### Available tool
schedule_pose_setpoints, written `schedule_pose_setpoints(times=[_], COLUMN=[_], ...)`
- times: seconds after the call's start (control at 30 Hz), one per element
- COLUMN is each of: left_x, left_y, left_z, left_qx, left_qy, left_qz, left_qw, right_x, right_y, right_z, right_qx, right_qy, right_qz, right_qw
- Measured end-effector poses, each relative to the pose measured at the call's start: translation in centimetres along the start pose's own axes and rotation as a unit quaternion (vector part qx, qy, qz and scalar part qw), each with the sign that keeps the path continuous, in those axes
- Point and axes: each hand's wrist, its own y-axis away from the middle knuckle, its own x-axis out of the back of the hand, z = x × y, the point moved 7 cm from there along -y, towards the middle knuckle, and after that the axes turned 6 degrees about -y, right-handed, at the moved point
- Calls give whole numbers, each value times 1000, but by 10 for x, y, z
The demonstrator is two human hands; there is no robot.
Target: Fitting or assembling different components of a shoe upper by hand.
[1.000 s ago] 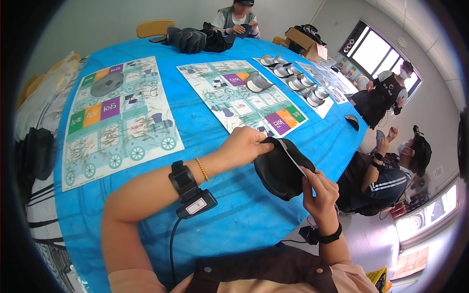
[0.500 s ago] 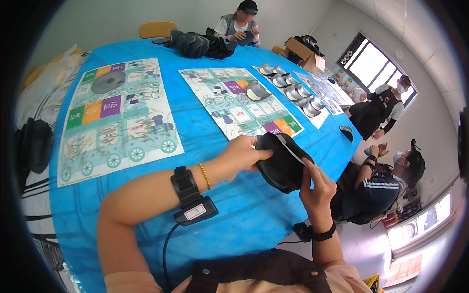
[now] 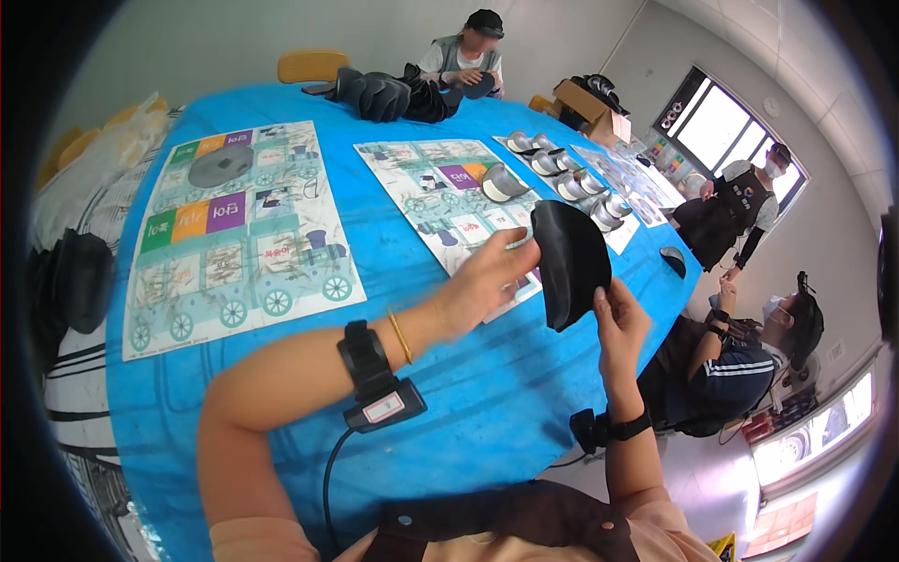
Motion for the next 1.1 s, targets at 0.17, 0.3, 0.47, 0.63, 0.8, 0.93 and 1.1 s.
schedule_pose_setpoints(times=[0.17, 0.3, 0.47, 0.63, 0.8, 0.93, 1.1], left_x=[-19, 23, 28, 32, 44, 42, 46], left_y=[18, 13, 12, 9, 7, 2, 1], left_z=[12, 7, 3, -14, -24, -27, -28], left_qx=[-250, -176, -162, -130, -96, -116, -61], left_qy=[-395, -499, -557, -578, -549, -569, -581], left_qz=[-17, 134, 108, 60, -17, -60, -75], left_qw=[884, 838, 807, 803, 830, 812, 808], right_x=[-55, -82, -99, -99, -91, -82, -59], right_y=[19, 33, 48, 63, 73, 59, 38], right_z=[6, -15, -13, -2, 16, 33, -3], right_qx=[-206, -251, -285, -343, -337, -205, 104], right_qy=[-423, -488, -433, -418, -348, -144, 186], right_qz=[-120, -176, -252, -258, -271, -231, -153], right_qw=[874, 817, 817, 800, 832, 940, 965])
